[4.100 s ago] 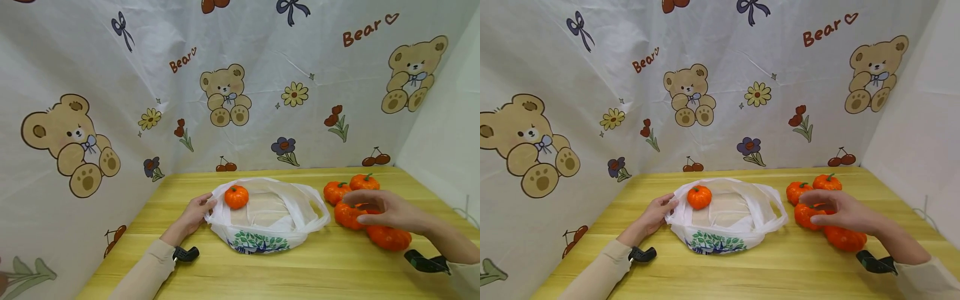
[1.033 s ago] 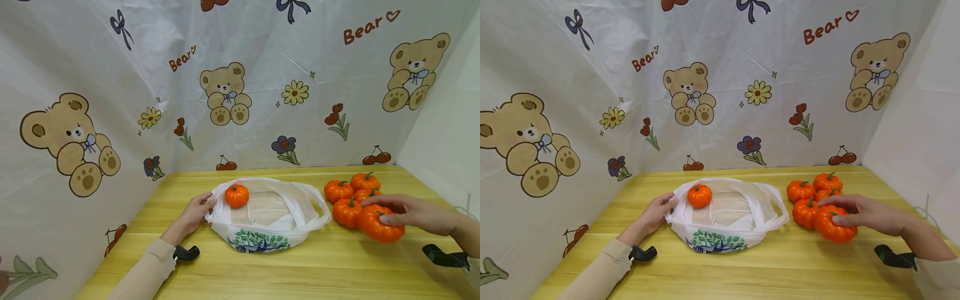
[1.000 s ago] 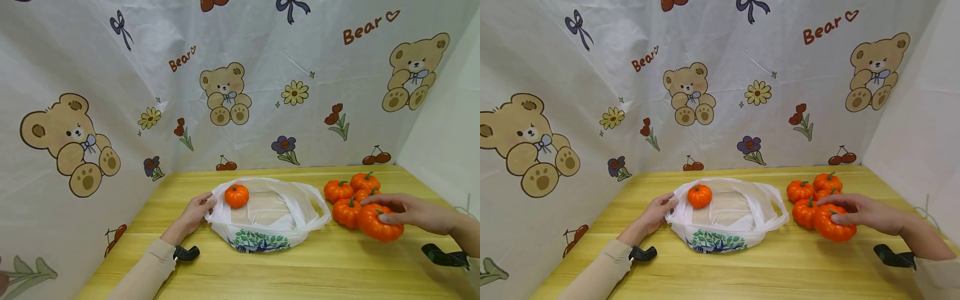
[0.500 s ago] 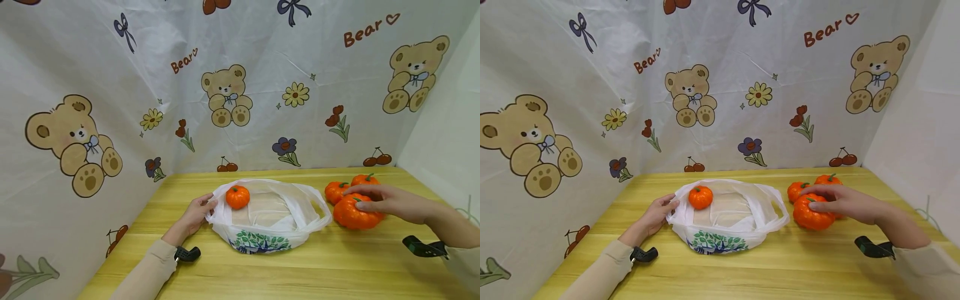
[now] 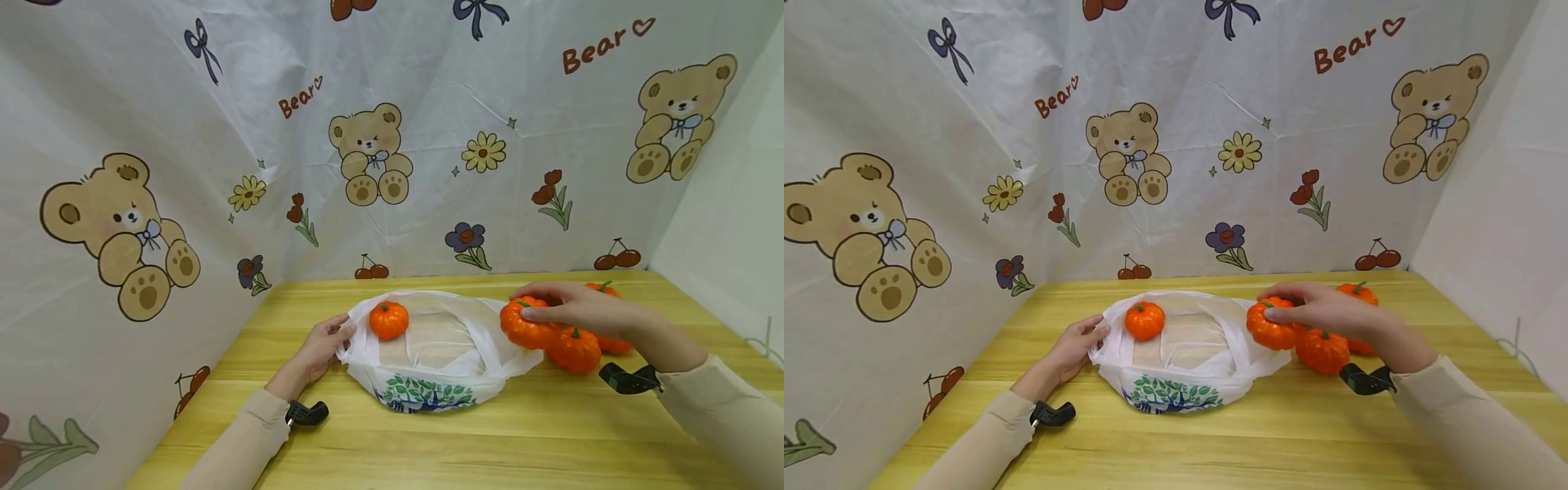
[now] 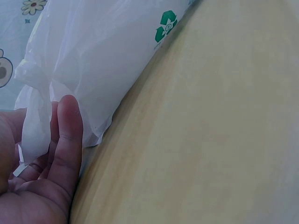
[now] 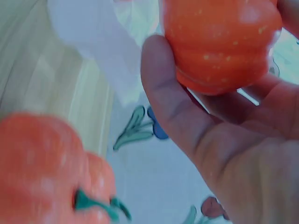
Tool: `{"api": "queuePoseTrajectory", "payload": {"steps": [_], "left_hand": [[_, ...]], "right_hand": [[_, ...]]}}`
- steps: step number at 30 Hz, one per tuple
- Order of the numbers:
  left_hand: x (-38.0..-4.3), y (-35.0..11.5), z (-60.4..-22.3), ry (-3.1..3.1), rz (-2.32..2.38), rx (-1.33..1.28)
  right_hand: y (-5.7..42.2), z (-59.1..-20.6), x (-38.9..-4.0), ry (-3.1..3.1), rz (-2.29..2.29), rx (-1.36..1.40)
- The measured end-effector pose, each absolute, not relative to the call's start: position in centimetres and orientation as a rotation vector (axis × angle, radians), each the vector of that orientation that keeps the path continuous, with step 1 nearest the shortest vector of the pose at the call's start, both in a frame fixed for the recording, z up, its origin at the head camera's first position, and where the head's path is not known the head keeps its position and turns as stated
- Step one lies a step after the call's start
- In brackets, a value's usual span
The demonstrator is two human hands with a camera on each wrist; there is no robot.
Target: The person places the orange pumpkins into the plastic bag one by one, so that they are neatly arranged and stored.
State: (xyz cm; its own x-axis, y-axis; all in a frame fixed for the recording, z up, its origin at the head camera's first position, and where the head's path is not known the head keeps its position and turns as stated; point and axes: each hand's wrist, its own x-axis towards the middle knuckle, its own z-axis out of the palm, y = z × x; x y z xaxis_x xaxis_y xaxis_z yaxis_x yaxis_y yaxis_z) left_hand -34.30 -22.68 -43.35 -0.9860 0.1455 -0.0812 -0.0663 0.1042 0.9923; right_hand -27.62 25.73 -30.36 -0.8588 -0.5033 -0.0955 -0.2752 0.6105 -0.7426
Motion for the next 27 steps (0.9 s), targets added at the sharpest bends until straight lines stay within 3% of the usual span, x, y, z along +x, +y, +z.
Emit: {"api": "queuePoseTrajectory", "payload": {"steps": [27], "left_hand": [[-34.7, -22.9, -43.8, 2.225, 2.003, 0.078]], "right_hand": [[14.5, -32.3, -34.4, 2.326, -1.296, -0.66]]}}
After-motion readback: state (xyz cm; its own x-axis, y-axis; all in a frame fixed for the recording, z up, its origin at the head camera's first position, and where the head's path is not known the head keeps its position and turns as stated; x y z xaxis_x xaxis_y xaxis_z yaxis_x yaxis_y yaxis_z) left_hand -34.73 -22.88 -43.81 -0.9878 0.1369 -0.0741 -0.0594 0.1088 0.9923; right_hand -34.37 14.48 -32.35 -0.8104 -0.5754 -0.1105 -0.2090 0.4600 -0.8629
